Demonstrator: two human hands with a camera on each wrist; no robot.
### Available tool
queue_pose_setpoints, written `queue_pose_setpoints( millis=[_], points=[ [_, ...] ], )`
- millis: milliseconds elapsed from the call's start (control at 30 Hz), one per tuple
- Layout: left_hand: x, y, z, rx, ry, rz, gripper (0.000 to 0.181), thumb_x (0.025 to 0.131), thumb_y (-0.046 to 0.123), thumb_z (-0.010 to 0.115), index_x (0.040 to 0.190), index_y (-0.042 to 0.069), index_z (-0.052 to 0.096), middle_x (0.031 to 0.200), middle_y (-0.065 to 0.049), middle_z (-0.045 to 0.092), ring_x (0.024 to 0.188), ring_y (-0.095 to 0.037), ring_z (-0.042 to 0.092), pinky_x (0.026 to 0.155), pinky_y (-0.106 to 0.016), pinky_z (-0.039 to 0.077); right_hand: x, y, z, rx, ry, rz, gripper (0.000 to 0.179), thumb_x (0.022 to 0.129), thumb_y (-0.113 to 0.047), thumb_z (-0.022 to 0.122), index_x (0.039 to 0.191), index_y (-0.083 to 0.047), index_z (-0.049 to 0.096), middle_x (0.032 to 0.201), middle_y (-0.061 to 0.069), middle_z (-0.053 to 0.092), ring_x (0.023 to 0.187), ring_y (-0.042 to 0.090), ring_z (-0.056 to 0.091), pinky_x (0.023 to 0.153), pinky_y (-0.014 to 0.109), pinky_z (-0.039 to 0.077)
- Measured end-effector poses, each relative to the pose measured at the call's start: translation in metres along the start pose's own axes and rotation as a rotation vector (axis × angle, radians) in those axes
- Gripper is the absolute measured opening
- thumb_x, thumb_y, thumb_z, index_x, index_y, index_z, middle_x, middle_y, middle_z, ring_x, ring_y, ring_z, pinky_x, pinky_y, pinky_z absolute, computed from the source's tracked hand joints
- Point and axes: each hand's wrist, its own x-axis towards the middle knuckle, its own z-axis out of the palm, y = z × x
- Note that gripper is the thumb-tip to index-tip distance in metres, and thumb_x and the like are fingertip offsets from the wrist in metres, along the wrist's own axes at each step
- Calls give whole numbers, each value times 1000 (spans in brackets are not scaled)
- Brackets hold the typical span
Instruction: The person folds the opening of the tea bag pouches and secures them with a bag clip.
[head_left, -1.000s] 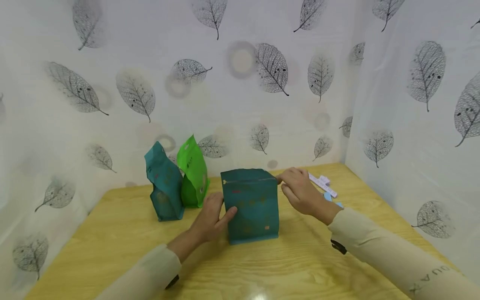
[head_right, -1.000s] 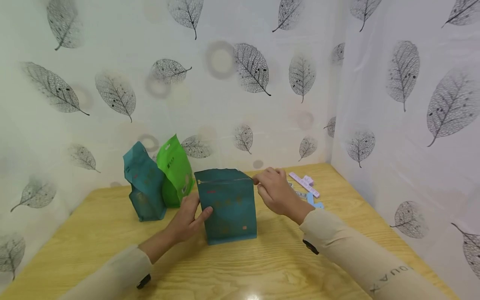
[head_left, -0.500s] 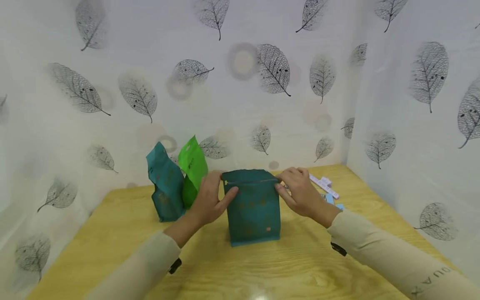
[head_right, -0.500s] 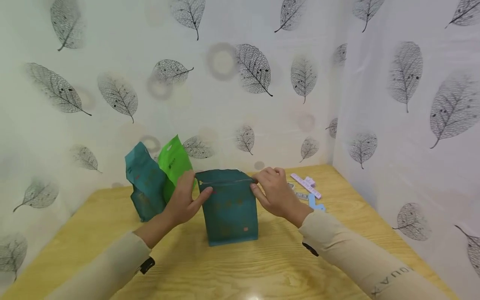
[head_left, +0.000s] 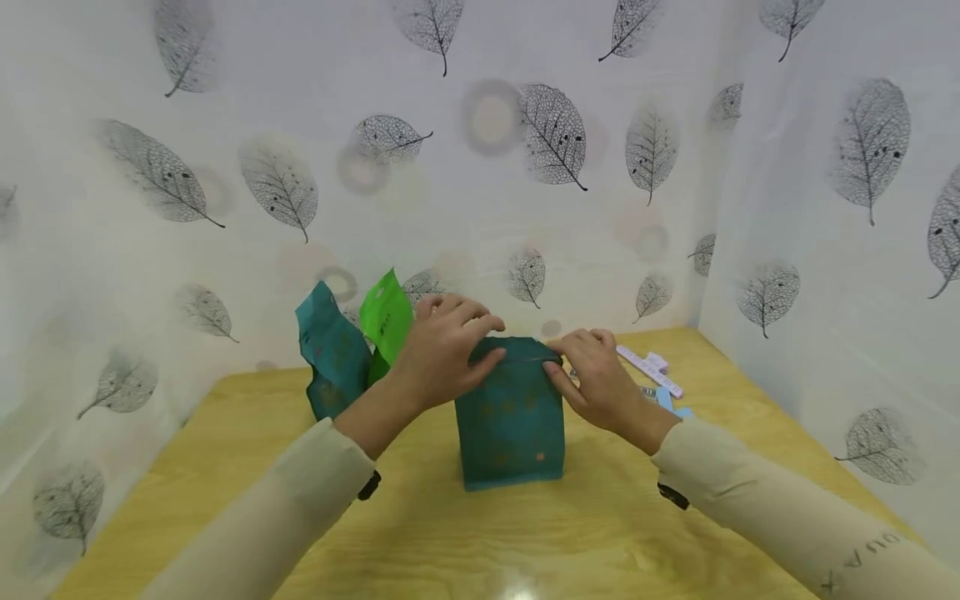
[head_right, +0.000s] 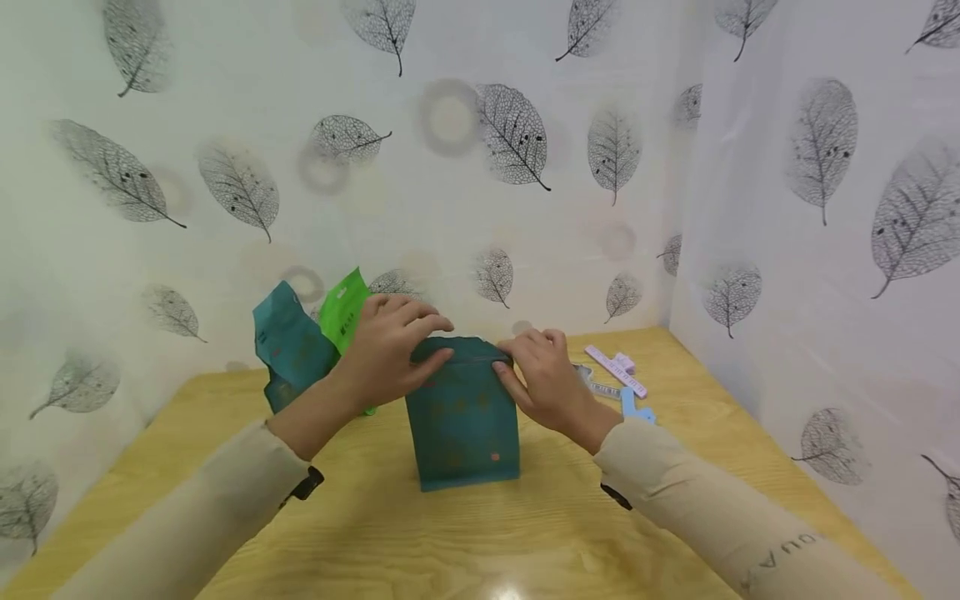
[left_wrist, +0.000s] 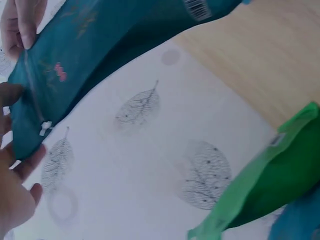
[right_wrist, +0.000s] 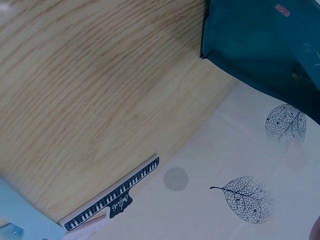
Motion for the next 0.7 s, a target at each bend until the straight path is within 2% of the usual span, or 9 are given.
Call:
queue_pose_setpoints(
  millis=[67, 133, 267, 500, 700],
  points=[
    [7, 5, -4, 70, -84, 9, 25, 92, 38, 71, 110, 20, 71, 109, -2, 69, 105, -24, 59, 95, -49, 38, 1, 0, 0, -17, 26, -17, 45, 108, -40, 38, 111, -4, 65, 93, 8, 64, 89, 27, 57, 83, 53, 33],
    [13, 10, -6, 102, -152, 9, 26, 93, 41, 69, 109, 21, 71, 106, -1, 71, 103, -23, 61, 95, -50, 38, 1, -2, 1, -33, 47, -26, 43, 108, -38, 39, 110, -3, 64, 93, 9, 64, 88, 27, 58, 83, 53, 34],
    [19, 18, -3, 127, -214, 10, 25, 95, 42, 66, 106, 20, 72, 100, 2, 74, 96, -21, 63, 97, -51, 38, 1, -7, 3, -34, 73, -7, 41, 108, -37, 40, 107, -4, 64, 92, 8, 63, 87, 25, 57, 83, 51, 34],
    [23, 25, -3, 121, -250, -26, 23, 95, 42, 66, 95, 20, 70, 86, 4, 75, 81, -19, 63, 94, -50, 38, 2, -11, 4, -37, 97, 6, 40, 108, -37, 40, 102, -6, 63, 89, 6, 63, 85, 24, 57, 82, 50, 33],
    [22, 26, 0, 130, -214, -29, 23, 94, 40, 68, 84, 19, 66, 72, 5, 70, 70, -18, 61, 91, -49, 40, 5, -11, 5, -63, 108, -12, 35, 107, -34, 43, 94, -7, 60, 85, 5, 60, 80, 22, 55, 80, 50, 34]
  ],
)
